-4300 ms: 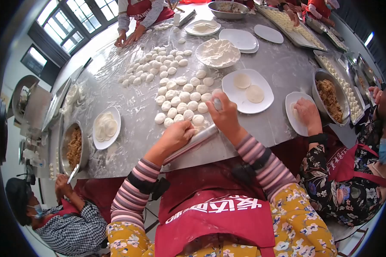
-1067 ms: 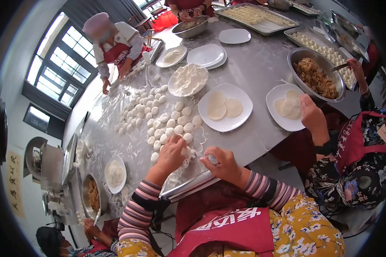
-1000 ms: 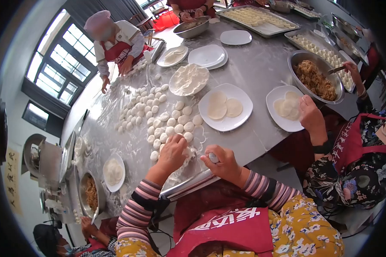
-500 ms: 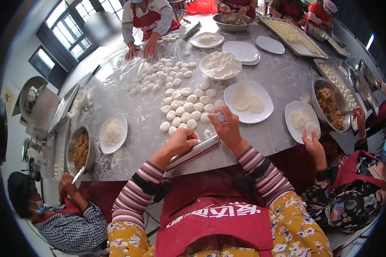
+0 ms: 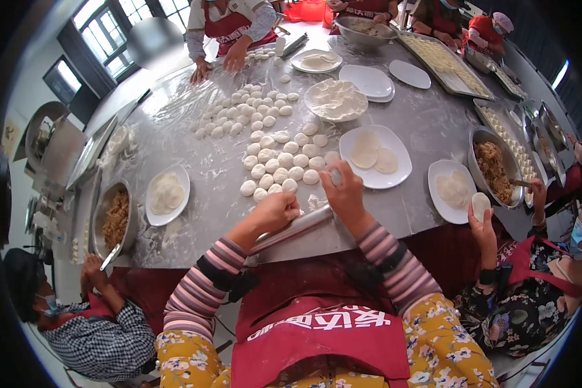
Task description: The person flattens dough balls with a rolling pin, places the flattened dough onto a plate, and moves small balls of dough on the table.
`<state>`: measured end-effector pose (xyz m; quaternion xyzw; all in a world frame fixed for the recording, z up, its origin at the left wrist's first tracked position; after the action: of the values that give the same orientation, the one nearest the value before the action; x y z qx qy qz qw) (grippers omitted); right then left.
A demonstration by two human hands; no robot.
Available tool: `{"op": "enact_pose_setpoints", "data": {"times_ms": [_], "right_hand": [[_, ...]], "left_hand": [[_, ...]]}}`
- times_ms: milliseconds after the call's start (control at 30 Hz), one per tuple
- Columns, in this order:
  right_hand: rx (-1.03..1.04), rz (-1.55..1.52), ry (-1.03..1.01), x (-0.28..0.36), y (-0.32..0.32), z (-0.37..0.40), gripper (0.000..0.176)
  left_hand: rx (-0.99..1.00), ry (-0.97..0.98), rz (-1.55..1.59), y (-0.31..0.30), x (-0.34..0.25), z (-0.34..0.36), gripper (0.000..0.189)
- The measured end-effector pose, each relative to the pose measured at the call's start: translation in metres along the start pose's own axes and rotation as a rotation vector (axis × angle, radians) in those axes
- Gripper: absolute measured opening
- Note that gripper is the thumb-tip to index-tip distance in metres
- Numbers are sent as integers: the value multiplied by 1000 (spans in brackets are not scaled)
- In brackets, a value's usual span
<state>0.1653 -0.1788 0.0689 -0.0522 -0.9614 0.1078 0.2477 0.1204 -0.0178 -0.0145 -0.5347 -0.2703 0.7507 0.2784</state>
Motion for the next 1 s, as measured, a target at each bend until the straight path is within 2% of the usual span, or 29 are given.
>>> {"op": "enact_pose_setpoints", "data": {"times_ms": [67,100,167,200,267,333,400,467,533,600,633,733,800,833,867,933,1000], "right_hand": [[120,224,-172,22,-16,16,21],[128,215,-182,32,-19,20,21],[30,48,54,24,-35,30,21],[32,52,70,21,-30,30,21],[36,32,58,2,-5,7,21],[22,21,20,-10,14,-10,21],[20,6,-7,-6,18,-10,21],[44,48,1,1,2,0,20],[72,113,-60,16,-19,23,20],[29,-64,189,8,-34,44,20],[56,154,-62,30,-35,31,20],[-2,103,-2,8,-9,5,20],[-6,56,15,-8,12,-7,20],[3,-1,26,-13,19,-9,20],[-1,-1,24,-12,14,-6,20],[122,191,-127,9,3,2,22],[39,104,-36,26,-25,16,24]], "left_hand": [[2,70,-14,-1,0,9,11],[-19,21,47,-6,6,14,10],[-10,6,71,-8,9,18,10],[20,-2,82,-3,10,22,10],[13,8,0,-1,1,17,11],[-144,1,-107,-12,-5,12,13],[-141,20,-68,-14,-5,11,14],[19,84,-54,-4,-11,14,13],[-23,74,4,-4,0,20,13],[-67,60,51,-11,6,22,12],[-47,26,92,-10,10,24,11],[-15,22,88,-8,0,23,10],[-149,-46,-131,-13,0,13,12],[-127,-57,-105,-13,-1,11,13],[-129,-54,-107,-16,-2,11,13],[22,88,-50,-7,-13,16,12],[-6,106,-46,-7,-8,25,13]]}}
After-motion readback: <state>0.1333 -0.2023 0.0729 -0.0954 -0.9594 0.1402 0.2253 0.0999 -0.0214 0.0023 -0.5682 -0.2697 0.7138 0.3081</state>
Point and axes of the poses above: each hand's wrist, its own z-axis away from the middle knuckle, its own y-axis out of the palm, x = y × z, the point moved 10 cm from there along -z, towards the middle knuckle, and after that the axes turned 15 degrees about -y, right-handed, at the moved point
